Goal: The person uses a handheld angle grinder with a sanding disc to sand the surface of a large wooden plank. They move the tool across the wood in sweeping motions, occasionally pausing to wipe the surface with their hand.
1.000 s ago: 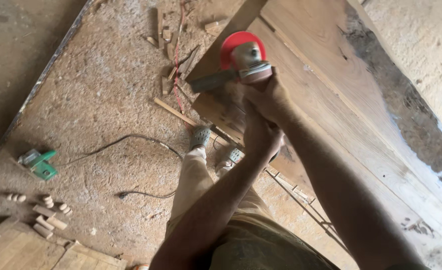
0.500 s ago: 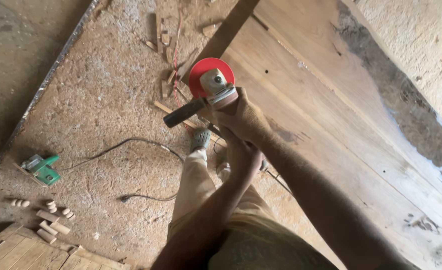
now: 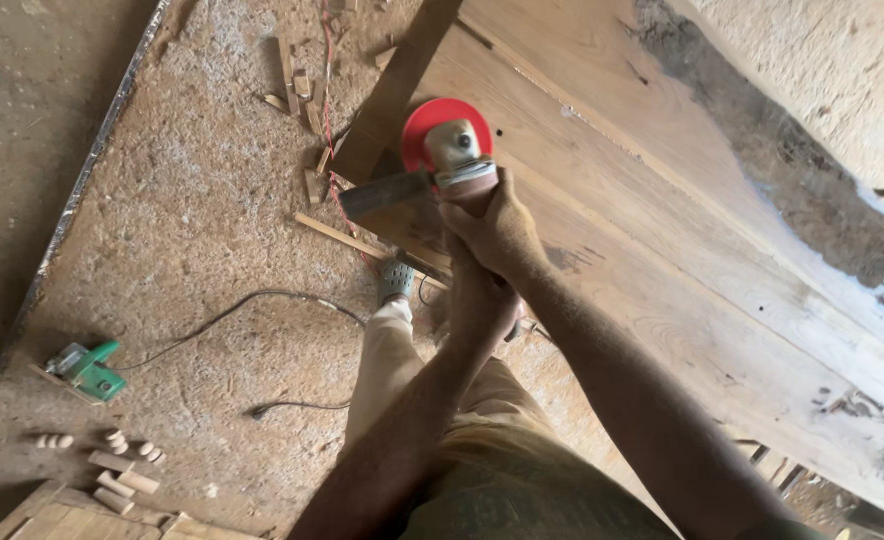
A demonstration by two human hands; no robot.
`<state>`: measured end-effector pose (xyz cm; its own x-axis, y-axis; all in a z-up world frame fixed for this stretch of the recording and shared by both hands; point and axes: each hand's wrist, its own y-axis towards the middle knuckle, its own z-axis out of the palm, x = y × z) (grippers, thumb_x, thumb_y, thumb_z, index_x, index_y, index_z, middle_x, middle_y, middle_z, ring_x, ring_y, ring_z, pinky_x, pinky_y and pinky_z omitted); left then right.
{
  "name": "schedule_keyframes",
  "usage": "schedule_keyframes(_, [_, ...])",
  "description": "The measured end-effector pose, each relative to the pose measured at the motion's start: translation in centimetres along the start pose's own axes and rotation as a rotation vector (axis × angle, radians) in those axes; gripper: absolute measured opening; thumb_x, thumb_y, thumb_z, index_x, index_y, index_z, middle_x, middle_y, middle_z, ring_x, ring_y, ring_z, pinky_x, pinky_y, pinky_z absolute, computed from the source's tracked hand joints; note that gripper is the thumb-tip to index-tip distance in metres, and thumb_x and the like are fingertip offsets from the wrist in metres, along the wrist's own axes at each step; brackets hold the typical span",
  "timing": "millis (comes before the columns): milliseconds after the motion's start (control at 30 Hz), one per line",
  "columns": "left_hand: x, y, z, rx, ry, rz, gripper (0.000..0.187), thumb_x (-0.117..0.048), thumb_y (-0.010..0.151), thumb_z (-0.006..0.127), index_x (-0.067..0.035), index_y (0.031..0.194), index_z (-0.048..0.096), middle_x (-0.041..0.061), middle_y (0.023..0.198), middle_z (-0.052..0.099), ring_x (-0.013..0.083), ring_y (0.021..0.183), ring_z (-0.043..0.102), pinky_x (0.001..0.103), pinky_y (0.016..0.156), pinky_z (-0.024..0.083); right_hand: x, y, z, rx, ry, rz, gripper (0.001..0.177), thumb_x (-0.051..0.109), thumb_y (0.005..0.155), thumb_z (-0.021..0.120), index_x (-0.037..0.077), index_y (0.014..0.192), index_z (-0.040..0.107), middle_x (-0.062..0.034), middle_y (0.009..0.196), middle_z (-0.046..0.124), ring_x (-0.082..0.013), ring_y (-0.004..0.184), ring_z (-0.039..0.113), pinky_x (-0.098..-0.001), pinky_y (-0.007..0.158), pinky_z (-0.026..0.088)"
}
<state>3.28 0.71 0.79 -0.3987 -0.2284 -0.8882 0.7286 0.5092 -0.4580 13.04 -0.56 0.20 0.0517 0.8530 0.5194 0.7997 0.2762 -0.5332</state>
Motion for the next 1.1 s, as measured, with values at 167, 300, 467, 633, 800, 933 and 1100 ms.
schedule_keyframes(167, [1.4,-1.5,1.8,0.075,0.013,0.029,0.099,-0.031,0.09,0.066,0.002,0.156,-0.001,0.031,0.135,0.055,0.0415,0.105,0.069,0.049,0.084,0.059,-2.1,-1.8,-1.1,-0.019,0.014,0.057,0.079,0.049,0.079,0.077,0.011,0.139,0.043,-0.0231,0.116,0.072,-0.0395,0.109,0.072,-0.0499,0.093,0.056])
schedule_keyframes(300, [2.3,-3.1,2.4,0.101,0.03,0.053,0.096,-0.031,0.092,0.065,0.003,0.155,0.001,0.03,0.134,0.055,0.0397,0.104,0.07,0.048,0.081,0.061,-3.3,-3.6,-1.5,-0.045,0.055,0.065,0.081,0.049,0.079,0.076,0.012,0.142,0.041,-0.0233,0.118,0.071,-0.0394,0.109,0.071,-0.049,0.092,0.056])
schedule_keyframes(467, [3.1,-4.2,2.6,0.141,0.058,0.068,0.093,-0.03,0.094,0.064,0.005,0.154,0.003,0.03,0.132,0.055,0.0376,0.101,0.071,0.046,0.077,0.063,-4.4,-4.6,-1.0,-0.033,0.057,0.125,0.081,0.048,0.078,0.076,0.012,0.142,0.041,-0.0232,0.117,0.071,-0.0398,0.109,0.072,-0.0492,0.091,0.056])
schedule_keyframes(633, [3.3,-4.8,2.7,0.221,0.097,0.112,0.089,-0.029,0.095,0.063,0.006,0.153,0.005,0.029,0.131,0.056,0.0354,0.099,0.071,0.045,0.073,0.065,-6.2,-5.4,-0.9,-0.088,0.041,0.159,0.082,0.047,0.08,0.075,0.011,0.145,0.039,-0.0253,0.112,0.072,-0.0422,0.105,0.072,-0.0504,0.091,0.056])
schedule_keyframes(800, [3.4,-6.0,4.3,0.348,0.163,0.097,0.084,-0.027,0.096,0.063,0.007,0.153,0.01,0.028,0.126,0.058,0.034,0.094,0.073,0.044,0.068,0.065,-10.8,-6.7,-2.2,-0.236,0.081,0.209,0.079,0.047,0.082,0.074,0.01,0.144,0.041,-0.026,0.115,0.071,-0.042,0.105,0.071,-0.0501,0.09,0.056])
schedule_keyframes(933, [4.3,-6.9,6.4,0.495,0.262,0.16,0.088,-0.031,0.096,0.065,0.008,0.151,0.009,0.028,0.108,0.063,0.0347,0.078,0.072,0.044,0.06,0.064,-15.4,-7.9,-3.3,-0.406,0.226,0.147,0.071,0.038,0.086,0.077,0.003,0.138,0.044,-0.0215,0.112,0.07,-0.0309,0.1,0.071,-0.044,0.086,0.057])
schedule_keyframes(1100, [5.9,-7.1,8.1,0.77,0.618,0.23,0.094,-0.042,0.096,0.064,0.008,0.152,0.006,0.026,0.095,0.062,0.0341,0.067,0.071,0.047,0.053,0.061,-20.0,-9.5,-4.0,-0.577,0.584,0.236,0.06,0.027,0.084,0.072,0.002,0.132,0.047,-0.0098,0.107,0.067,-0.0168,0.092,0.067,-0.034,0.078,0.06])
